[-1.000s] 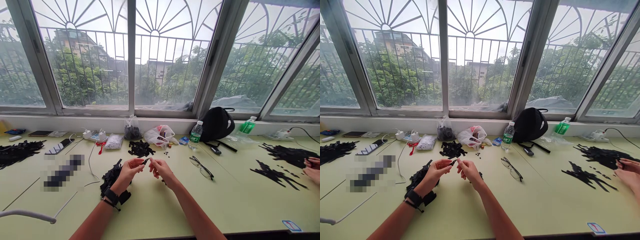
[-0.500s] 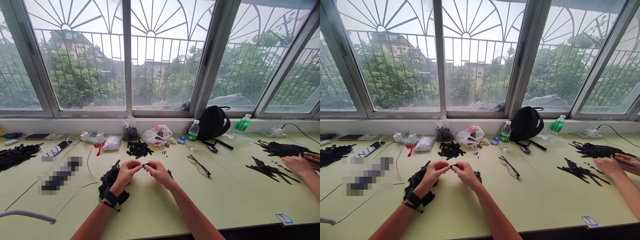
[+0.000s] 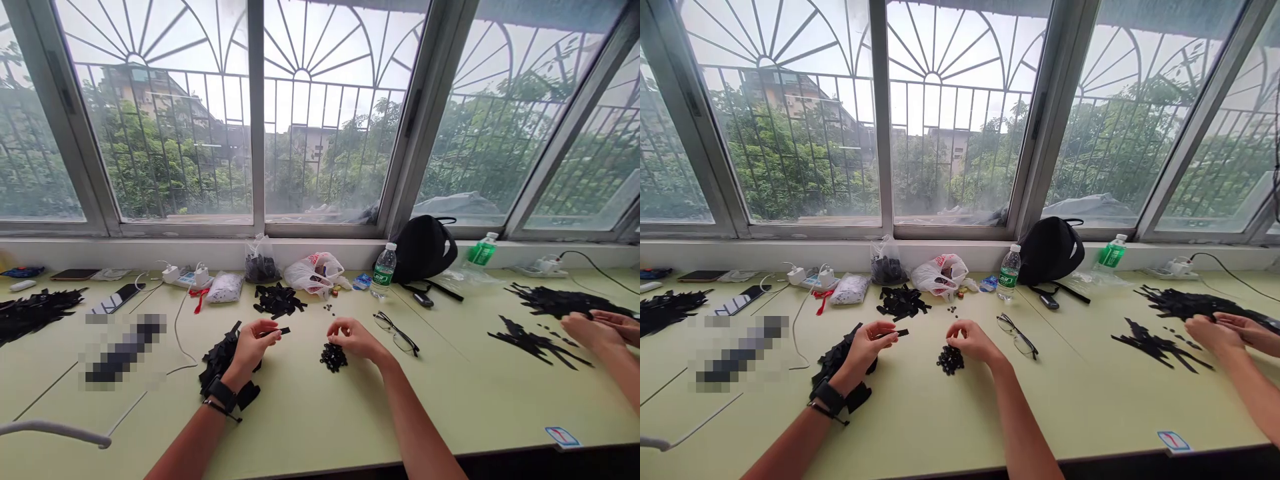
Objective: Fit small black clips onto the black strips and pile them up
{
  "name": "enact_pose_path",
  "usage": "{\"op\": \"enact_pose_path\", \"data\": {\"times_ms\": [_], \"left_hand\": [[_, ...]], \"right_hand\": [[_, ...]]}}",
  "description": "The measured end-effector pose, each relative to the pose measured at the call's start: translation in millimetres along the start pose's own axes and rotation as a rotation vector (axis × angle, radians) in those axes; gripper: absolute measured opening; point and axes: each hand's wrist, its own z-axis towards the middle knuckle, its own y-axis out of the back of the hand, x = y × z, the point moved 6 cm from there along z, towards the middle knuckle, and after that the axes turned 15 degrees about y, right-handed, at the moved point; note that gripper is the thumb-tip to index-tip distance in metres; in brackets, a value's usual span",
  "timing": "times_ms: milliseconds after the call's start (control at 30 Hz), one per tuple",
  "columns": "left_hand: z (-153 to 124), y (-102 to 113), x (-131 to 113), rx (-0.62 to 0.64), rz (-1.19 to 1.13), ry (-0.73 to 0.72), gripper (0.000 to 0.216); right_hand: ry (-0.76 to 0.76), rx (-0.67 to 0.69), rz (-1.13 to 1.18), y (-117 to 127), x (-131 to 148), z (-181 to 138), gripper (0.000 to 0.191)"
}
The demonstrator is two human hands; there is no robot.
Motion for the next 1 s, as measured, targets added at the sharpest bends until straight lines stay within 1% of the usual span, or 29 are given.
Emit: {"op": "enact_pose_path", "data": {"times_ms": [333, 567, 867, 1000], "left_hand": [[-5, -1, -2, -0.003, 0.022, 0.039, 0.032], [-6, -1, -1, -0.005, 0.006, 0.048, 0.032], [-11, -3, -5, 0.006, 0.012, 0.037, 0.032], [-11, -3, -5, 0.016, 0.021, 0.042, 0.031]], "right_hand": [[0.005, 0.049, 0.049, -13, 0, 1, 0.015], [-0.009, 0.054, 0.033, -13, -2, 0, 0.018], [0.009, 0.044, 0.035, -14, -2, -1, 0.019], [-0.007, -0.021, 0.000, -11, -3, 0, 0.021]]}}
